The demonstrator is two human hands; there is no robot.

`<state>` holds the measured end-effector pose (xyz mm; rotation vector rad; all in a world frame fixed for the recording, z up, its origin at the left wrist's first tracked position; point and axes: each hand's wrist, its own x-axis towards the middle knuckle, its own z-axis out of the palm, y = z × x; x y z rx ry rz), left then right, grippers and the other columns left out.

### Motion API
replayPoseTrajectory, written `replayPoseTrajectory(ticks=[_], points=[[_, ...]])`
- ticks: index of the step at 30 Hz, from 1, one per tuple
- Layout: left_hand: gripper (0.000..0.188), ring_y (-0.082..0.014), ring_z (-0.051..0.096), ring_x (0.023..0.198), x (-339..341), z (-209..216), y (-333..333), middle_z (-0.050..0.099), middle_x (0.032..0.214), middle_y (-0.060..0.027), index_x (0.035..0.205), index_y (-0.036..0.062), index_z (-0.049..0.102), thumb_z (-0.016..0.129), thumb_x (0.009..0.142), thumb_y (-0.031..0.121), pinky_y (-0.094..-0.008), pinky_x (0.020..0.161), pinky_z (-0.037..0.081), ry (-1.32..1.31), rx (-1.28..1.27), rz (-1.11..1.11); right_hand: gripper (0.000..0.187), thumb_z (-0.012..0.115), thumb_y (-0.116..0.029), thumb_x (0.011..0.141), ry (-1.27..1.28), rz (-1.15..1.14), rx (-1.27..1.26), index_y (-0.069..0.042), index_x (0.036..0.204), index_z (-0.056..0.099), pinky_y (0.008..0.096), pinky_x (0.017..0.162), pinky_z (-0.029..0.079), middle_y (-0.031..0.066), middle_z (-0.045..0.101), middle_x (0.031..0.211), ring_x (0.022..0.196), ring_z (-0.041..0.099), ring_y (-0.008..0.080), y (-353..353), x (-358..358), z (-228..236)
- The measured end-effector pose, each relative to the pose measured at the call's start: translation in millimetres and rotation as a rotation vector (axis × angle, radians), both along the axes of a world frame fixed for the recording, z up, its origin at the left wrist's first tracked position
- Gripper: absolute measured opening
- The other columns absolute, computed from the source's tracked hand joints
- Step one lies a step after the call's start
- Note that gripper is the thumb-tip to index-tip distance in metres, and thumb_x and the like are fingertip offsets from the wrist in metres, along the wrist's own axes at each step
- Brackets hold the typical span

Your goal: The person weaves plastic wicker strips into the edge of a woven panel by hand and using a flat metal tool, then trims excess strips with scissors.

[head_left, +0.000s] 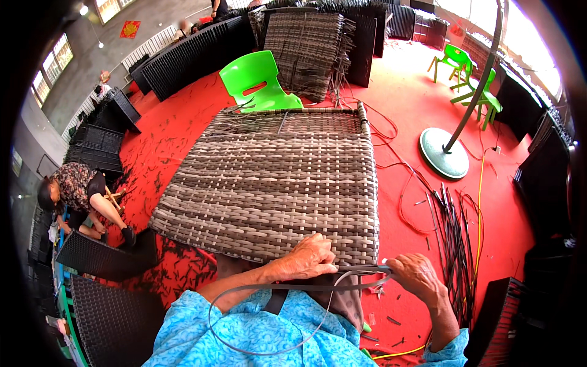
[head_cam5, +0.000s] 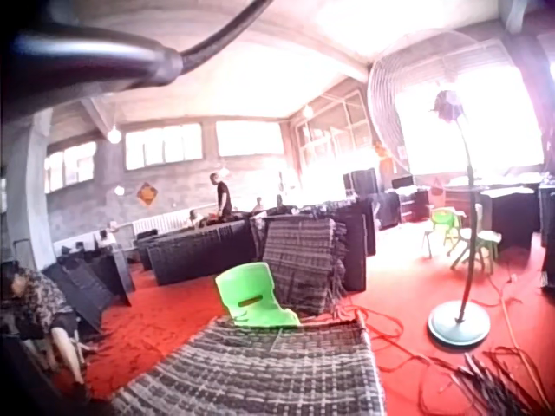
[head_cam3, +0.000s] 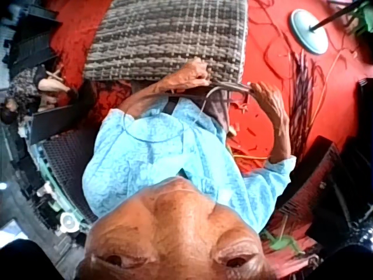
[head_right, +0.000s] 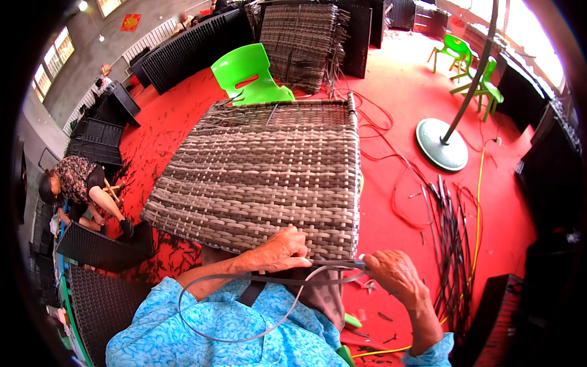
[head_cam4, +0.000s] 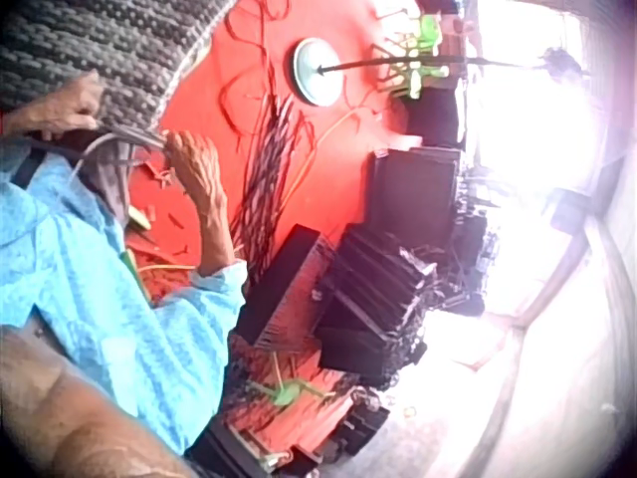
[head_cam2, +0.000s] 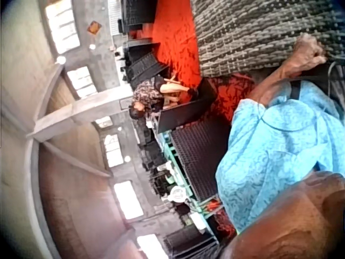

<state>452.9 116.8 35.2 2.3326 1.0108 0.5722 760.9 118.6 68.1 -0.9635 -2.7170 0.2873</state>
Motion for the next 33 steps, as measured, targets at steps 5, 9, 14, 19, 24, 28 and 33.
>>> replayPoseTrajectory(ticks=[5,9,14,19,24,28,33], points=[[0.030,-0.0276,0.051,0.060,-67,34,2,0.049,0.060,-0.0101,0.057,0.0071,0.056,0.070,0.073,0.027,-0.0414,0.059,0.039,0.009,-0.092,-0.047,0.008,0.060,-0.013,0.084,-0.068,-0.485,0.239,-0.006,0.085,0.056,0.0442,0.058,0.044,0.0118,0.055,0.072,0.066,0.056,0.0325,13,100,-30],[0.025,-0.0159,0.048,0.073,-182,83,-38,0.048,0.071,-0.0018,0.064,0.0047,0.050,0.070,0.074,0.015,-0.0298,0.068,0.040,-0.024,-0.398,0.318,0.009,0.055,-0.009,0.089,0.411,-0.651,-0.074,-0.005,0.093,0.048,0.0405,0.055,0.039,0.0157,0.049,0.070,0.061,0.050,0.0339,5,83,-35],[0.019,-0.0073,0.040,0.070,-418,94,-155,0.042,0.072,0.0025,0.072,0.0080,0.048,0.063,0.081,0.015,-0.0234,0.069,0.034,-0.265,-0.425,1.109,0.022,0.063,-0.027,0.091,1.025,-0.788,-0.505,-0.007,0.085,0.058,0.0190,0.045,0.029,-0.0079,0.045,0.063,0.055,0.035,0.0001,-3,15,-69],[0.035,-0.0141,0.037,0.039,-544,90,-327,0.043,0.048,-0.0043,0.052,0.0088,0.047,0.063,0.081,0.018,-0.0359,0.040,0.031,0.498,-0.795,1.634,0.030,0.056,-0.035,0.095,1.355,-0.757,-0.907,-0.005,0.095,0.062,0.0177,0.041,0.025,-0.0082,0.047,0.063,0.049,0.036,0.0002,-27,-8,-73],[0.025,-0.0250,0.058,0.080,-462,40,-241,0.060,0.086,-0.0144,0.085,-0.0014,0.057,0.069,0.083,0.021,-0.0374,0.070,0.045,0.849,-0.135,1.027,0.034,0.050,-0.033,0.098,1.433,-0.687,-1.046,-0.001,0.105,0.062,0.0184,0.042,0.027,-0.0023,0.056,0.071,0.048,0.038,0.0021,-50,-30,-68],[0.015,-0.0114,0.058,0.088,-250,32,-108,0.063,0.097,-0.0032,0.100,0.0023,0.063,0.063,0.088,0.012,-0.0254,0.079,0.047,0.023,-0.060,1.014,0.044,0.060,-0.036,0.090,1.367,-0.473,-1.086,0.002,0.113,0.058,0.0198,0.056,0.041,0.0045,0.064,0.092,0.067,0.054,0.0062,-67,-36,-78],[0.039,-0.0281,0.058,0.081,-25,41,-43,0.059,0.086,-0.0094,0.090,0.0061,0.061,0.074,0.072,0.038,-0.0364,0.073,0.046,0.182,0.311,0.221,0.037,0.070,-0.014,0.085,1.463,-0.594,-0.983,0.002,0.116,0.056,0.0263,0.081,0.050,0.0065,0.064,0.102,0.092,0.061,0.0136,-79,-52,-74]])
